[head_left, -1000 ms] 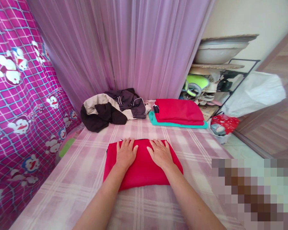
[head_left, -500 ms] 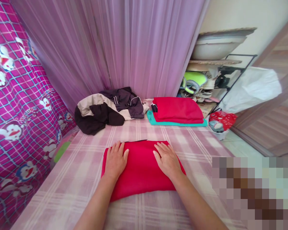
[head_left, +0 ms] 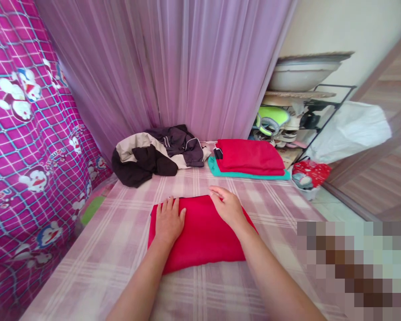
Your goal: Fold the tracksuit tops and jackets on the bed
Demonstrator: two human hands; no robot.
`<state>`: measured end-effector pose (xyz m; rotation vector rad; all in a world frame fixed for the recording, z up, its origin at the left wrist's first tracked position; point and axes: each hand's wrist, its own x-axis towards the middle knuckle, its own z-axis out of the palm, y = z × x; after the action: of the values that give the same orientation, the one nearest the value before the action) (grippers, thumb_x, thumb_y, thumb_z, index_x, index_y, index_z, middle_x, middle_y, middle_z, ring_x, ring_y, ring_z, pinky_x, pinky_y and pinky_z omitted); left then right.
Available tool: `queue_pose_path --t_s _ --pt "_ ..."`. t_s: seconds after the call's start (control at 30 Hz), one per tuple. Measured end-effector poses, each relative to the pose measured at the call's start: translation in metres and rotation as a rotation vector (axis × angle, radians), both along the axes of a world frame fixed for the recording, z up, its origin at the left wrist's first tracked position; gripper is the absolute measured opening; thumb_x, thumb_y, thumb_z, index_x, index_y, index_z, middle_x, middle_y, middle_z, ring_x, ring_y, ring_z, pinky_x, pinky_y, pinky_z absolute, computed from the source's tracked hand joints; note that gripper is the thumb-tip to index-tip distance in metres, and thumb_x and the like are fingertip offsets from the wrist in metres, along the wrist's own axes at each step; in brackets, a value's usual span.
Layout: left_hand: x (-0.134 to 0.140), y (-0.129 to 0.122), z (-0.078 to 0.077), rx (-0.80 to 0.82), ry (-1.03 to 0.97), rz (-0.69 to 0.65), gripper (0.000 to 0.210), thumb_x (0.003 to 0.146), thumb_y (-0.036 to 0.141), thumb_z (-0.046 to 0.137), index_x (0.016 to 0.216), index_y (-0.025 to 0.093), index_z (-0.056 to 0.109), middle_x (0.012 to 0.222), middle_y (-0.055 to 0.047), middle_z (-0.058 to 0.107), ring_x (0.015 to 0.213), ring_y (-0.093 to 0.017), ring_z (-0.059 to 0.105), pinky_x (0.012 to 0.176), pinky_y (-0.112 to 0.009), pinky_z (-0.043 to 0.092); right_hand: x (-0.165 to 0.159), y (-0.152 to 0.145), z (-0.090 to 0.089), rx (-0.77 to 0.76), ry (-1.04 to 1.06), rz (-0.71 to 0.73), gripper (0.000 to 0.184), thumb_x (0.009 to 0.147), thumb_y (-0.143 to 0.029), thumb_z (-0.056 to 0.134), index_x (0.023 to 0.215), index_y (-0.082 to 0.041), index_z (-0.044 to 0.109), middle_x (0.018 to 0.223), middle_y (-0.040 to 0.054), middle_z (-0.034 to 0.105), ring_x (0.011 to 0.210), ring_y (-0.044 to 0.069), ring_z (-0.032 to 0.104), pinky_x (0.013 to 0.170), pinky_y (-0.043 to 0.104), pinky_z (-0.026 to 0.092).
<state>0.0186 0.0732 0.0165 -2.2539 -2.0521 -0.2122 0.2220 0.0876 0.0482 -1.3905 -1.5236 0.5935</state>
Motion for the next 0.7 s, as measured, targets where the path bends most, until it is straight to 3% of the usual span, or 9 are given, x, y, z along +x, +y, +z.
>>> queue_pose_path --t_s 0.1,0.17,0.27,0.33,0.43,0.7 --pt "0.0 -0.001 0.002 0.0 0.0 0.003 0.055 0.098 0.042 0.035 0.144 0.013 0.047 0.151 -0.014 0.045 0.138 -0.03 0.042 0.115 -0.05 0.03 -0.029 0.02 0.013 -0.216 0.513 0.196 0.025 0.082 -0.039 0.064 0.1 -0.024 0.074 0.108 0.0051 0.074 0.1 0.022 0.068 0.086 0.036 0.054" --pt "0.0 -0.001 0.002 0.002 -0.001 0.002 0.055 0.098 0.042 0.035 0.144 0.013 0.047 0.151 -0.014 0.045 0.138 -0.03 0.042 0.114 -0.049 0.031 -0.041 0.033 0.01 -0.391 0.872 0.265 0.022 0.084 -0.039 0.065 0.098 -0.022 0.072 0.111 0.007 0.072 0.1 0.021 0.067 0.082 0.034 0.055" --pt "-0.001 -0.001 0.001 0.016 0.003 0.003 0.055 0.098 0.042 0.035 0.143 0.014 0.049 0.15 -0.013 0.046 0.137 -0.03 0.043 0.114 -0.049 0.031 -0.039 0.045 -0.007 -0.572 1.321 0.171 0.025 0.093 -0.038 0.051 0.094 -0.021 0.069 0.109 0.01 0.071 0.097 0.018 0.068 0.081 0.032 0.056" --pt "-0.001 0.0 0.0 0.026 0.007 0.002 0.054 0.098 0.042 0.035 0.143 0.015 0.049 0.15 -0.012 0.047 0.137 -0.03 0.044 0.114 -0.049 0.031 -0.026 0.049 -0.018 -0.576 1.526 0.043 0.032 0.097 -0.039 0.042 0.094 -0.02 0.067 0.104 0.0108 0.07 0.095 0.017 0.068 0.08 0.031 0.057" --pt "-0.001 0.0 -0.001 0.02 0.01 0.004 0.054 0.098 0.042 0.035 0.143 0.016 0.049 0.15 -0.011 0.047 0.137 -0.03 0.043 0.114 -0.048 0.031 0.0 0.049 -0.029 -0.497 1.654 -0.062 0.032 0.096 -0.042 0.04 0.097 -0.021 0.065 0.105 0.0099 0.069 0.097 0.018 0.068 0.081 0.033 0.058" --pt "-0.003 0.0 0.0 0.0 0.011 -0.003 0.055 0.098 0.042 0.034 0.143 0.014 0.048 0.151 -0.012 0.046 0.138 -0.029 0.042 0.115 -0.048 0.03 0.036 0.048 -0.033 -0.277 1.638 -0.155 0.031 0.095 -0.044 0.04 0.101 -0.024 0.064 0.112 0.0074 0.068 0.106 0.016 0.065 0.09 0.035 0.057"
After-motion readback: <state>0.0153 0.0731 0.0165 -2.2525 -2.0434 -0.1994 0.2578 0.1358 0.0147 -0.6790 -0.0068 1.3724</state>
